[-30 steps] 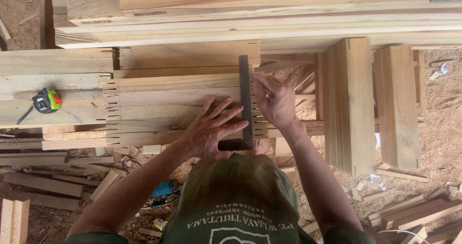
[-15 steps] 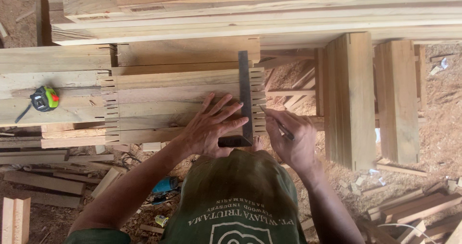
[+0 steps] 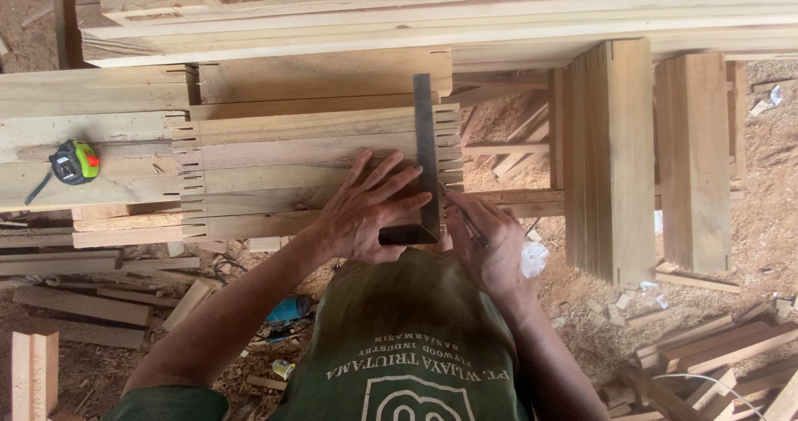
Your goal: The person uses a try square and a pencil to mark lines on wooden planks in a workshop. They repeatedly position the square, draw lines, and adjust the wood pieces on a workbench.
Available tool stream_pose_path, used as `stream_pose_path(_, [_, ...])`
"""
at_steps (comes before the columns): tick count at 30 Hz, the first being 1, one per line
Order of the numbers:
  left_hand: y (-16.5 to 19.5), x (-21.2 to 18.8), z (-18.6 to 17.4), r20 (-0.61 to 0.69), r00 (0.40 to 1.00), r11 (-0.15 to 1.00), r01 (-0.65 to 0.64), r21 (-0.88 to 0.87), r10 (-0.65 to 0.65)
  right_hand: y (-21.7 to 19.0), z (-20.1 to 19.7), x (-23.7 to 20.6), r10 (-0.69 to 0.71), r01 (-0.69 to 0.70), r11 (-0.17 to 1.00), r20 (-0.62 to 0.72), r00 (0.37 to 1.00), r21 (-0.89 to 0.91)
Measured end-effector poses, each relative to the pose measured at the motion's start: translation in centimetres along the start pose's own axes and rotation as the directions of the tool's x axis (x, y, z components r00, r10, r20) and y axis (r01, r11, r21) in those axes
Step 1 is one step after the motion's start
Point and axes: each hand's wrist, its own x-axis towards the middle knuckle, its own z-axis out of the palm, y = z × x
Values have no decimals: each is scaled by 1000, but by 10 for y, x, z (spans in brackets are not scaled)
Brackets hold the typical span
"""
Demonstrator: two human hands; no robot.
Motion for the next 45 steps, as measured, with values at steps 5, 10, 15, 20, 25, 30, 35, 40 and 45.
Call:
stream_pose_path(5, [0, 0, -3, 27, 1000, 1000, 11, 6, -11, -13, -1, 2, -4, 7, 990, 21, 1000, -140])
stream_pose_path(10, [1, 1, -4, 13, 1000, 1000, 3, 4, -3, -27, -11, -2, -65, 67, 988, 21, 998, -136])
stream_pose_path(15, [2, 0, -2, 7, 1000, 1000, 4, 3, -4, -33, -18, -4, -20, 24, 992, 36, 999, -121])
stream_pose_path(20, [3, 0, 4, -22, 1000, 1000, -10, 2, 10, -28, -19, -9, -29, 32, 994, 26, 999, -102])
stream_pose_path(25, [3, 2, 9, -36, 999, 999, -29, 34, 31, -17, -17, -12, 11, -7, 997, 47, 999, -74])
stream_pose_path(30, [3, 3, 11, -49, 997, 996, -49, 76, 53, -17, -18, -14, -16, 17, 997, 23, 1000, -69])
stream_pose_path(35, [3, 3, 13, -43, 998, 995, -50, 85, 54, -22, -20, -13, 6, -4, 997, 27, 1000, -79])
stream_pose_path(40, [3, 4, 14, -52, 997, 994, -55, 93, 60, -24, -21, -10, -11, 11, 998, 8, 1000, -70])
stream_pose_path(45, [3, 7, 16, -55, 997, 994, -50, 92, 55, -24, -21, -8, -21, 21, 997, 1, 1000, -72])
